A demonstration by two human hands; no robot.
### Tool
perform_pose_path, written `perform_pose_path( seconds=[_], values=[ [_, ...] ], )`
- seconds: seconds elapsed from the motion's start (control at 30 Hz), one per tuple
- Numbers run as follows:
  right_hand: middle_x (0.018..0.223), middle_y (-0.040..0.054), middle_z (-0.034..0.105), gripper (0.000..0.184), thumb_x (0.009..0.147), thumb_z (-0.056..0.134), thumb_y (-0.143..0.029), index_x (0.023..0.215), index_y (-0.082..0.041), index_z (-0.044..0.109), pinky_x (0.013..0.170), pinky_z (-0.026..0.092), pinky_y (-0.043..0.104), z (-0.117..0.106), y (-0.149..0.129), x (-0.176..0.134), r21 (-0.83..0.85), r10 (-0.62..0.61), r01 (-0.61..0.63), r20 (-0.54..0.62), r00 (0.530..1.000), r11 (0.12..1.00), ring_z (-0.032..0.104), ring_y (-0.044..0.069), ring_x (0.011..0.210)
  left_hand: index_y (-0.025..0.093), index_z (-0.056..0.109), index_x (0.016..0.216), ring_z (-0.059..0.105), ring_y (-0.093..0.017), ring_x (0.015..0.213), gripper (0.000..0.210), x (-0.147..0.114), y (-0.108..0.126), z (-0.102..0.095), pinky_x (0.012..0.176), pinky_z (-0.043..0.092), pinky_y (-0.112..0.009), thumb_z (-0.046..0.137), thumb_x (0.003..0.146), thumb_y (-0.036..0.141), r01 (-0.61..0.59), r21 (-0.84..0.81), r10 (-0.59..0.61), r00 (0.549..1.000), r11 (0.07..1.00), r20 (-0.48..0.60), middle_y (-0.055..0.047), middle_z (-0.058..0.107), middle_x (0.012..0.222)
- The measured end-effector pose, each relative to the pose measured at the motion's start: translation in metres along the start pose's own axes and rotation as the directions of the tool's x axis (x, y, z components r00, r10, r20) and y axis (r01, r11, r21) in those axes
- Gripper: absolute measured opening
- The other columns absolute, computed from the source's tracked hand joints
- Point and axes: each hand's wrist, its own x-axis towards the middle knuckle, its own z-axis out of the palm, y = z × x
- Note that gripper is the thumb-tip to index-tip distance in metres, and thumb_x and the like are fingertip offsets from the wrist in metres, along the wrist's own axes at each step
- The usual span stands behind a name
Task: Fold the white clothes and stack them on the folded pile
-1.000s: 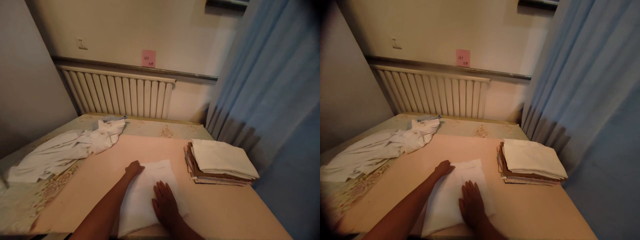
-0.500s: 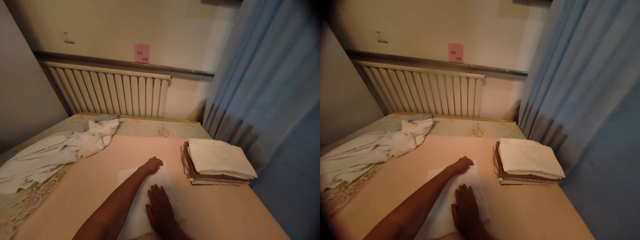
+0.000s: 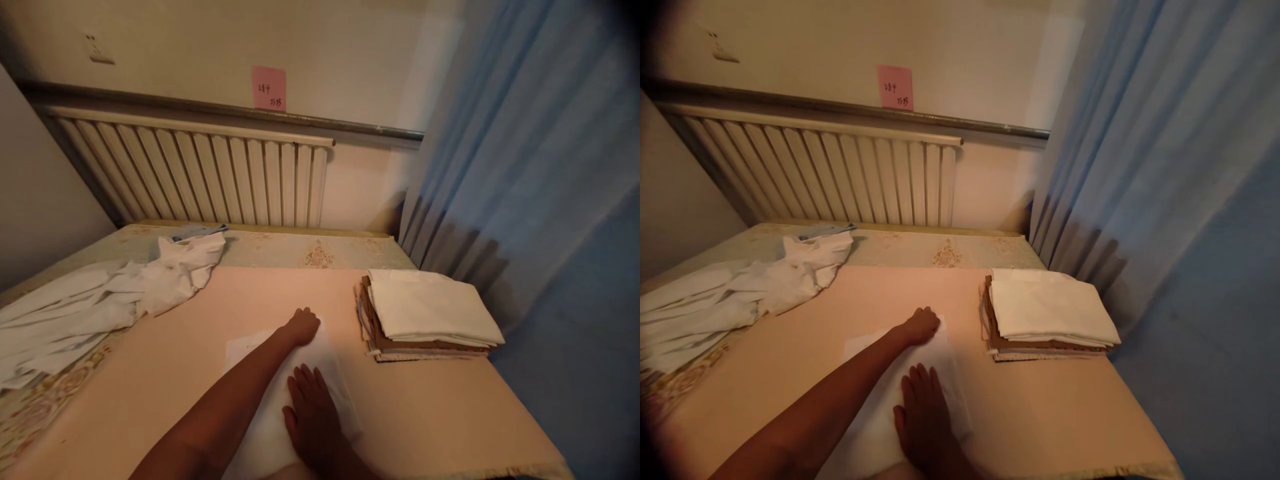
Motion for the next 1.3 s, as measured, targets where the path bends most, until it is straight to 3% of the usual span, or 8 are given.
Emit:
perform_pose_path(
  seconds=[0.2,0.7,1.3],
  values=[
    [0.136,0.0107,0.053,0.046,0.089,0.054,-0.036,0.131,-0.017,0.052,0.115,0.026,0.048,0.0,0.001,0.001,-0.018,-0.009,0.009,0.005,1.0,1.0,0.036,0.025,0.135,0.015,0.066,0.09,0.05,-0.028,0.104,0.026,-0.009,0.006,-0.002,0.088,0.035,-0.043,0.042,0.081,0.008,-0.05,0.046,0.054,0.994,0.998,-0.093,-0.017,0.065,0.099],
    [0.14,0.0119,0.049,0.044,0.09,0.052,-0.034,0.13,-0.016,0.052,0.115,0.026,0.052,0.001,0.001,0.0,0.015,0.012,-0.012,0.013,1.0,1.0,0.033,0.027,0.137,0.014,0.063,0.092,0.052,-0.026,0.097,0.024,-0.018,0.009,0.005,0.084,0.036,-0.04,0.04,0.089,0.013,-0.092,0.115,0.111,0.98,0.989,-0.165,-0.015,0.063,0.097],
    [0.139,0.0126,0.05,0.045,0.089,0.053,-0.03,0.131,-0.015,0.051,0.113,0.028,0.052,-0.01,-0.001,0.004,0.01,0.02,-0.021,0.076,0.997,1.0,0.035,0.028,0.136,0.011,0.063,0.092,0.057,-0.026,0.097,0.022,-0.006,-0.002,0.028,0.082,0.041,-0.039,0.044,0.083,0.007,0.036,0.084,-0.023,0.988,0.996,-0.151,-0.015,0.065,0.098]
  ],
)
